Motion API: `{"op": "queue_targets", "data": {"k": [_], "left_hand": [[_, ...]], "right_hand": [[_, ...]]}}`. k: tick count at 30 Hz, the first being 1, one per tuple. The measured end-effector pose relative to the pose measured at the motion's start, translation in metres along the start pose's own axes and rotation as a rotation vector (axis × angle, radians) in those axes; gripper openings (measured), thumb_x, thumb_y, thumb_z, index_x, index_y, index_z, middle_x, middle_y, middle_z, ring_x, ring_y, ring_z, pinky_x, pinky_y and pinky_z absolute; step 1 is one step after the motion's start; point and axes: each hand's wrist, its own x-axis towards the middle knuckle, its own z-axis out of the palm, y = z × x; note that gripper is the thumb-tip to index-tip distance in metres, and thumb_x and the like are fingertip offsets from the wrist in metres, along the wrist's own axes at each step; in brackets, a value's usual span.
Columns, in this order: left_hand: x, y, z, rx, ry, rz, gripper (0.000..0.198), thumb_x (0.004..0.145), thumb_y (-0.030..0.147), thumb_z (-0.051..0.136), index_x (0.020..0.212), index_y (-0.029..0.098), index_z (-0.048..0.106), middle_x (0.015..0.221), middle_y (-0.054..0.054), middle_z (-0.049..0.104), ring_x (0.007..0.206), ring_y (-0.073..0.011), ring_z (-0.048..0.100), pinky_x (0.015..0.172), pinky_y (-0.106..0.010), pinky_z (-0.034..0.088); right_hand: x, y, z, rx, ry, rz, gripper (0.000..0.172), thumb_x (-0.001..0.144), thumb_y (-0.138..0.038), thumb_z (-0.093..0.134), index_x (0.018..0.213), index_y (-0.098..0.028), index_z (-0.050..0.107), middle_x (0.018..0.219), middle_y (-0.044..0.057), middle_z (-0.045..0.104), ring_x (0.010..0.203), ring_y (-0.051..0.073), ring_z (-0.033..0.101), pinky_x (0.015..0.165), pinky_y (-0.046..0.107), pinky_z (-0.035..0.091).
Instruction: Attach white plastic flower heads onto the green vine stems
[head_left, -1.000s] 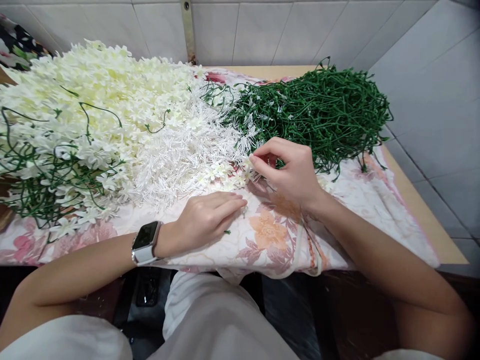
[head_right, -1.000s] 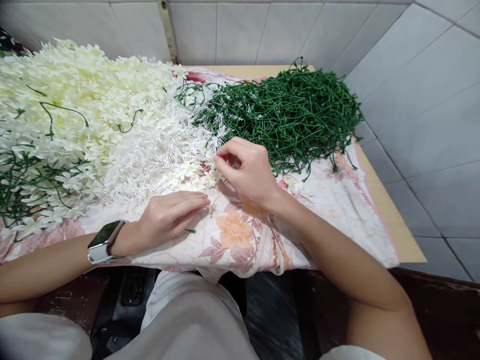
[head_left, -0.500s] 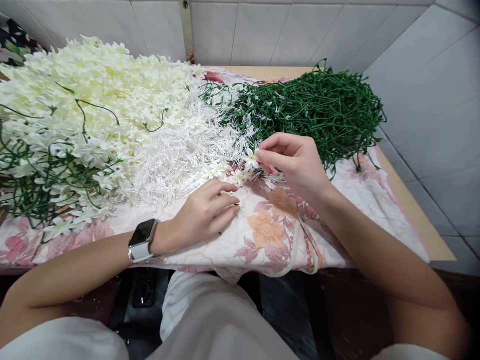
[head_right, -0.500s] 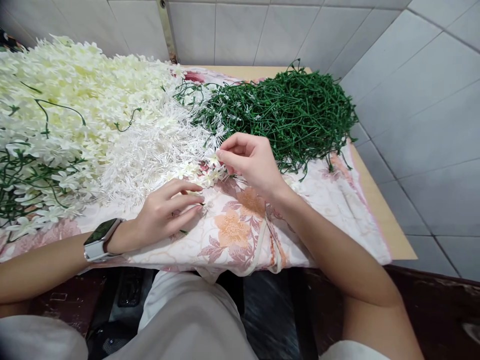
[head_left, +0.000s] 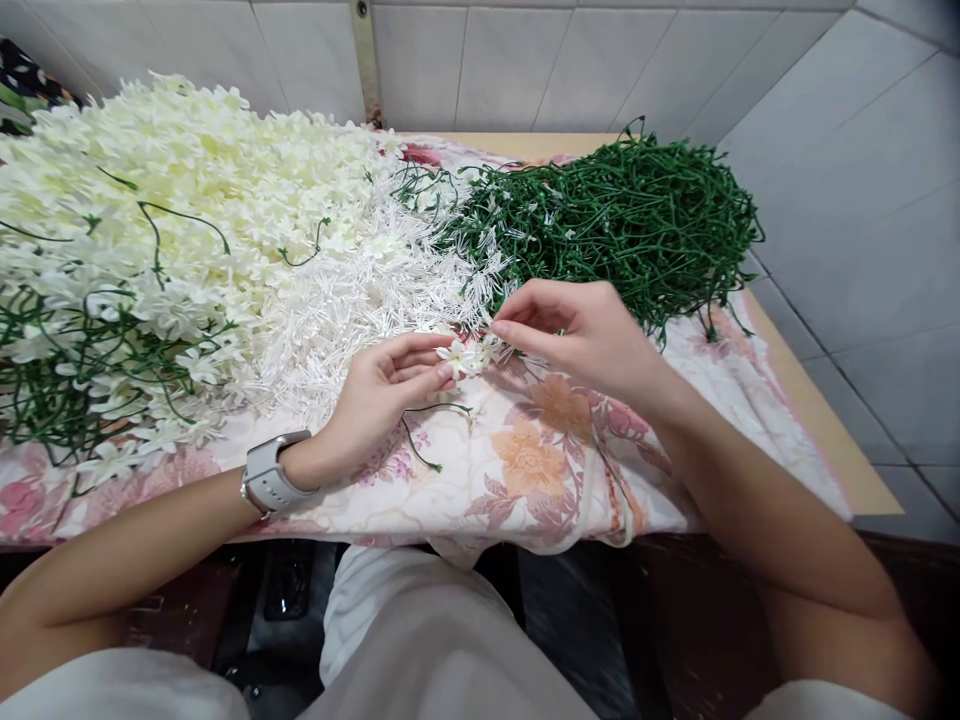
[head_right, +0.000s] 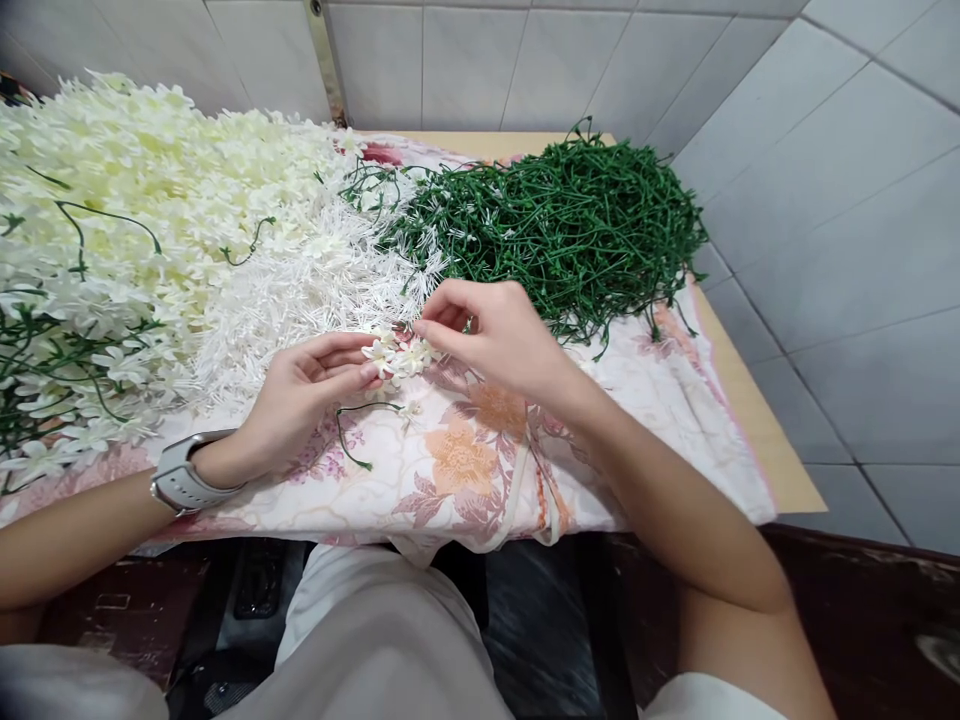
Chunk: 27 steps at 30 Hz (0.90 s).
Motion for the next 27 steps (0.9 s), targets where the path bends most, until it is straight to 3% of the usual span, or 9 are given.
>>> {"op": "queue_targets", "data": {"k": [3, 6, 10, 14, 18, 21, 24, 27], "left_hand": [[0.0, 0.001, 0.001, -0.036, 0.036, -0.037, 0.028, 0.07, 0.023, 0.077, 0.097, 0.019, 0.069, 0.08, -0.002, 0.068, 0.074, -0.0123, 0.069, 0.072, -0.024, 0.06], [0.0, 0.002, 0.002, -0.053, 0.04, -0.069, 0.029, 0.069, 0.024, 0.077, 0.096, 0.019, 0.069, 0.08, -0.001, 0.068, 0.074, -0.0116, 0.068, 0.074, -0.023, 0.059], [-0.001, 0.003, 0.004, -0.037, 0.048, -0.092, 0.028, 0.071, 0.024, 0.076, 0.098, 0.02, 0.069, 0.082, 0.0, 0.068, 0.076, -0.0096, 0.067, 0.075, -0.019, 0.058], [-0.001, 0.003, 0.004, -0.061, 0.032, -0.096, 0.027, 0.072, 0.022, 0.076, 0.097, 0.021, 0.07, 0.082, 0.001, 0.068, 0.076, -0.008, 0.067, 0.074, -0.017, 0.057], [-0.002, 0.003, 0.004, -0.073, 0.036, -0.114, 0.027, 0.071, 0.024, 0.077, 0.097, 0.02, 0.07, 0.082, 0.0, 0.069, 0.075, -0.0086, 0.067, 0.074, -0.018, 0.057], [-0.002, 0.002, 0.003, -0.065, 0.035, -0.118, 0.03, 0.071, 0.025, 0.077, 0.099, 0.02, 0.069, 0.084, -0.001, 0.07, 0.077, -0.0098, 0.067, 0.075, -0.019, 0.057], [-0.002, 0.001, 0.003, -0.072, 0.024, -0.12, 0.03, 0.071, 0.025, 0.077, 0.1, 0.02, 0.069, 0.085, -0.001, 0.07, 0.078, -0.0101, 0.067, 0.076, -0.02, 0.057], [-0.001, 0.001, 0.003, -0.102, 0.013, -0.124, 0.029, 0.071, 0.025, 0.077, 0.099, 0.02, 0.069, 0.084, -0.001, 0.071, 0.078, -0.0103, 0.068, 0.077, -0.021, 0.057]], "right_hand": [[0.001, 0.006, -0.012, -0.391, -0.164, -0.087, 0.006, 0.073, -0.014, 0.065, 0.069, -0.019, 0.064, 0.068, -0.001, 0.059, 0.059, 0.01, 0.051, 0.057, 0.024, 0.034], [-0.002, 0.01, -0.01, -0.638, -0.315, -0.056, 0.01, 0.076, -0.013, 0.058, 0.08, -0.02, 0.065, 0.075, 0.002, 0.057, 0.06, 0.011, 0.049, 0.054, 0.024, 0.027], [-0.005, 0.008, -0.001, -0.787, -0.311, -0.035, 0.017, 0.082, -0.014, 0.047, 0.084, -0.018, 0.063, 0.08, 0.004, 0.056, 0.06, 0.012, 0.046, 0.052, 0.025, 0.023], [-0.001, 0.002, -0.003, -0.492, -0.25, -0.014, 0.01, 0.075, -0.008, 0.052, 0.074, -0.016, 0.059, 0.07, 0.001, 0.057, 0.059, 0.01, 0.048, 0.056, 0.024, 0.031], [0.003, 0.002, -0.007, -0.027, -0.045, 0.097, 0.009, 0.072, -0.008, 0.058, 0.07, -0.016, 0.055, 0.061, -0.002, 0.055, 0.055, 0.008, 0.049, 0.053, 0.022, 0.038], [0.002, 0.002, -0.004, 0.227, -0.029, 0.119, 0.008, 0.073, -0.011, 0.062, 0.071, -0.017, 0.056, 0.064, -0.001, 0.059, 0.056, 0.009, 0.053, 0.051, 0.022, 0.041], [-0.002, -0.003, 0.002, 0.298, -0.057, 0.034, 0.004, 0.076, -0.017, 0.064, 0.076, -0.017, 0.061, 0.068, 0.0, 0.063, 0.06, 0.01, 0.057, 0.054, 0.023, 0.045], [-0.008, -0.009, 0.009, 0.12, -0.036, -0.128, 0.003, 0.079, -0.015, 0.062, 0.078, -0.016, 0.064, 0.07, 0.0, 0.063, 0.058, 0.008, 0.054, 0.053, 0.022, 0.042]]}}
